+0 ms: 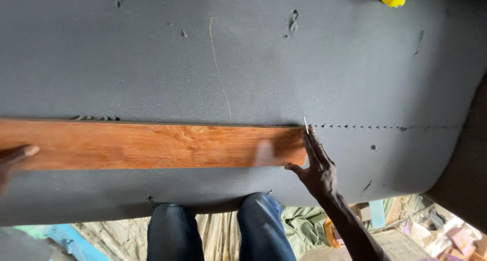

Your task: Using a wooden straight edge and a marking tool to draw a grid pattern on a large piece of upholstery foam.

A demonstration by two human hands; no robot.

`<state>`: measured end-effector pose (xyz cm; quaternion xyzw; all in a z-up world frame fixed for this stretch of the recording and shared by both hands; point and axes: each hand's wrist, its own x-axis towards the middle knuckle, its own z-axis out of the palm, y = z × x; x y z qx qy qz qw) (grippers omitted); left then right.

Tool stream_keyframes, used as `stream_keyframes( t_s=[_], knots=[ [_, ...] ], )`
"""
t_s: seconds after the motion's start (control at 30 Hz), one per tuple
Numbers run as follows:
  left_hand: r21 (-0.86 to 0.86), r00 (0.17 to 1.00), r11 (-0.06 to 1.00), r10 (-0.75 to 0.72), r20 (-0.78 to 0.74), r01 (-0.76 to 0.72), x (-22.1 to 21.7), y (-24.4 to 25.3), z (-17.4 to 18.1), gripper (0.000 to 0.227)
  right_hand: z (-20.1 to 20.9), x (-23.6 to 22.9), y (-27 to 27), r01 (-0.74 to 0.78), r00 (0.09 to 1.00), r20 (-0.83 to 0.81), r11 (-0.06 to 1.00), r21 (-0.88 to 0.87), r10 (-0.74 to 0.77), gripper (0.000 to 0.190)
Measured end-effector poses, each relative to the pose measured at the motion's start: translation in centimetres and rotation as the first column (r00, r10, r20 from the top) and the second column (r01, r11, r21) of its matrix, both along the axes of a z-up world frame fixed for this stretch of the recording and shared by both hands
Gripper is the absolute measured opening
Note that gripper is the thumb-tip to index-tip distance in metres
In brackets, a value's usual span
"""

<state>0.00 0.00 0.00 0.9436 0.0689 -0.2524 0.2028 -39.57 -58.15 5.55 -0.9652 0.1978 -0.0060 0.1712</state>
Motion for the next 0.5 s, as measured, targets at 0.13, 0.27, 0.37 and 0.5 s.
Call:
stream_keyframes(
  t_s=[0.13, 0.27, 0.37, 0.5],
  knots=[
    [0.274, 0.993, 0.960, 0.019, 0.115, -0.050, -1.3, 7.8, -5.2, 0.075, 0.3, 0.1, -0.1, -0.007, 0.999, -0.047, 0.998, 0.055, 0.009, 0.106],
    [0.220, 0.970, 0.975, -0.053, 0.239, -0.001, -1.1, 1.1, 0.0, 0.034, -0.7, -0.6, 0.0, 0.074, 0.997, 0.002, 0.967, 0.245, -0.076, 0.085],
    [0.270, 0.920, 0.962, -0.081, 0.383, -0.027, -1.0, 1.8, 0.6, 0.083, -2.2, -1.9, 1.0, -0.015, 0.991, 0.135, 0.995, 0.096, 0.002, 0.098],
    [0.142, 0.919, 0.988, -0.116, 0.376, 0.067, -0.4, -3.1, 2.5, 0.109, -1.6, -1.1, 0.5, -0.016, 0.998, -0.055, 0.957, -0.289, 0.000, 0.107]
  ],
)
